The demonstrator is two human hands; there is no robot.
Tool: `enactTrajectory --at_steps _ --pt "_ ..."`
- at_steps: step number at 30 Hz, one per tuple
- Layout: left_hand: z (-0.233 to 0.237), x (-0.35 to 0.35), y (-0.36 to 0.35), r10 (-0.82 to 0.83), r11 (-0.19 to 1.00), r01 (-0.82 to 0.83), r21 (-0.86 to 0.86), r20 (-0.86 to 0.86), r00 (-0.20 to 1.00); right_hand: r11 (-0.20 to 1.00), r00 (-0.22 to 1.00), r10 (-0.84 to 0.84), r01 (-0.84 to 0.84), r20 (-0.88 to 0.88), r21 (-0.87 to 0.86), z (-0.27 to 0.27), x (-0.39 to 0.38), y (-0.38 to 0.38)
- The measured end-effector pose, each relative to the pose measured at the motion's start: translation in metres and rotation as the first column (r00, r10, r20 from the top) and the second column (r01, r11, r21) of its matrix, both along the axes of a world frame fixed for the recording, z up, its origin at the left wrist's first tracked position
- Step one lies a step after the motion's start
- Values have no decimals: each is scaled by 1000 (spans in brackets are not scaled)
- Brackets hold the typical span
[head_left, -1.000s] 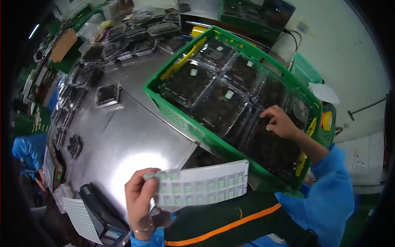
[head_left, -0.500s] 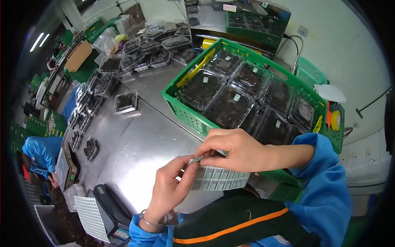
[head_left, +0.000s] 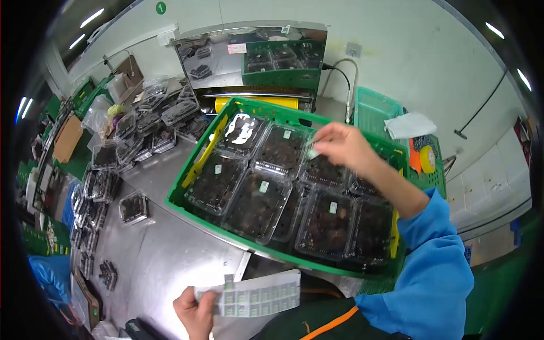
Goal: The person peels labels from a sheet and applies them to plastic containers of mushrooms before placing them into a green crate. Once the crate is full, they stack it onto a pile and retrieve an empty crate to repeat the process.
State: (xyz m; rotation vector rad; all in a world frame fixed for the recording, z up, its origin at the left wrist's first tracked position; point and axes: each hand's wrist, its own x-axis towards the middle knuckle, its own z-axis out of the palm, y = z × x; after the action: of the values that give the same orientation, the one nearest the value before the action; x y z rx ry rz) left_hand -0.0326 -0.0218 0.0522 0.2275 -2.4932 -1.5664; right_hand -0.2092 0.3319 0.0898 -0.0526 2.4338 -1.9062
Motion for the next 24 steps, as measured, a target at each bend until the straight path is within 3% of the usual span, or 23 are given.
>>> enactTrajectory --at_steps 2,3,5,6,7,9,10,11,12,13,15,17,18,19,20,21,22,24 --pt "1 -2 2 5 993 -4 119 -5 1000 949 998 60 -46 -36 313 -65 -64 75" --pt "0 -5 -1 -23 989 26 144 -20 1000 948 998 52 -40 -31 317 -81 -68 84" --pt "5 -14 6 -74 979 78 187 -28 997 668 990 100 7 -99 744 -94 -66 96" --pt "8 -16 10 -91 980 98 174 -46 995 640 905 122 243 -409 729 -99 -64 106" --pt "12 -16 13 -113 980 119 159 -49 992 777 883 60 252 -466 577 -87 -59 118" --pt "11 -15 3 -180 954 164 251 41 983 801 992 -24 94 -124 592 -39 -29 150" --pt "11 -18 7 -161 944 155 292 -6 987 800 993 -37 95 -109 592 -42 -21 164" --pt "12 -21 13 -134 933 142 331 -47 990 770 975 -103 -47 197 636 -49 -11 176" --pt "14 -23 20 -152 917 162 365 -58 987 746 864 -172 -199 473 635 -56 -3 187" --pt "19 -27 28 -141 918 150 368 -52 989 490 974 -15 -191 227 851 -88 5 199" --pt "33 -31 40 -179 903 136 408 69 981 187 959 -37 284 -282 940 -82 17 167" --pt "42 -31 43 -302 895 247 372 96 948 558 995 -98 82 -32 826 -12 33 81" --pt "50 -28 45 -305 904 257 342 96 947 925 959 229 -267 165 271 21 68 -3" --pt "52 -29 53 -337 893 294 341 72 939 871 891 454 -442 -9 213 27 83 -39" --pt "55 -27 53 -372 892 342 297 52 927 843 840 538 -538 69 -23 28 98 -67" --pt "55 -25 52 -389 887 360 290 45 920 791 791 612 -611 15 -29 16 104 -87" --pt "52 -22 51 -340 903 317 290 31 940 813 813 582 -582 -6 13 12 107 -101" --pt "36 -19 42 -246 928 234 290 5 969 897 836 432 -438 -339 63 13 114 -100"
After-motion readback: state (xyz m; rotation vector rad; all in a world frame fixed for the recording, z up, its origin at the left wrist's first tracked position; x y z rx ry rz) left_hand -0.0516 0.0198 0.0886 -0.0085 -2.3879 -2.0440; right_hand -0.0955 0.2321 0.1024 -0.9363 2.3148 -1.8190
